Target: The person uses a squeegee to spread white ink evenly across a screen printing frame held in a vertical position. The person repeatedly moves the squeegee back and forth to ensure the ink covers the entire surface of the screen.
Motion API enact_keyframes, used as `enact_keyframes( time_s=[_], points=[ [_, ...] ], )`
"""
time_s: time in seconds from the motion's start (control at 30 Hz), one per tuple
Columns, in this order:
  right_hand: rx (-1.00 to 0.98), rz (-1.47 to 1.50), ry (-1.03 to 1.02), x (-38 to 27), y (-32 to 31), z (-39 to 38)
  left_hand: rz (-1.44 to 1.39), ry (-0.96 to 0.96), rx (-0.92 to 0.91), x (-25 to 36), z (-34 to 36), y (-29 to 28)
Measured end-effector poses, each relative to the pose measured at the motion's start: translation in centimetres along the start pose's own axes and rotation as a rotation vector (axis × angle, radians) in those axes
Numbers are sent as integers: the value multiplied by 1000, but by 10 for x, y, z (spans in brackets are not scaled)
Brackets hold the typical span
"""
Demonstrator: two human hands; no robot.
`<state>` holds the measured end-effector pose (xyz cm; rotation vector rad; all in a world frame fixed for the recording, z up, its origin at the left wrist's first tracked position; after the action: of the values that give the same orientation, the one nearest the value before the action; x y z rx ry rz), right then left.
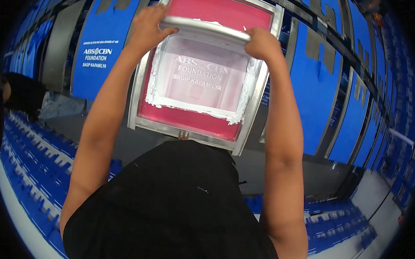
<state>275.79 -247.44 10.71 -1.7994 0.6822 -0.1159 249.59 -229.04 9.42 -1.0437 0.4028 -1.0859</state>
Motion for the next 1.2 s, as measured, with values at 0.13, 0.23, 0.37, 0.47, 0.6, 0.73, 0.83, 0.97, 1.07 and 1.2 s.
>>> enact_keyframes(
  time_s=[0.13, 0.23, 0.37, 0.47, 0.6, 0.73, 0.83, 0.97, 1.07, 1.2],
  points=[
    [-25, -6, -48, 14, -28, 28, -375, -349, -379, 56, -103, -61],
    [-182, 72, 102, 18, -2, 56, -591, -470, -1424, 90, -234, -57],
    [-201, 24, 9, -1, 1, 59, -1167, -944, -1128, 138, -338, -28],
    [-103, -22, -147, -11, 8, 69, -1373, -1024, -1117, 137, -349, -23],
    [10, -90, -130, -36, 12, 52, -1382, -935, -1035, 143, -329, -53],
    [21, -71, -112, -48, 26, -1, -1372, -933, -1112, 141, -314, -60],
    [1, -67, -75, -71, 67, -86, -1358, -982, -1095, 145, -317, -58],
    [230, -51, -220, -105, 126, -224, -1375, -1017, -1076, 149, -317, -55],
    [183, -15, -163, -114, 132, -246, -1189, -1020, -1145, 150, -320, -45],
    [239, -69, -140, -93, 106, -227, -1020, -1016, -1087, 156, -326, -39]
  ],
)
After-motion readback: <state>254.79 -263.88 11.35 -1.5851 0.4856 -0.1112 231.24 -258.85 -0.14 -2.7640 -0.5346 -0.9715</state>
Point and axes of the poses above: each hand's wrist, its own z-axis towards the middle knuckle, its own y-axis out of the palm, x = y × z, the point moved 1 cm from there along z, towards the middle knuckle, and after that the axes turned 2 degrees about z, right-handed, at the moved point
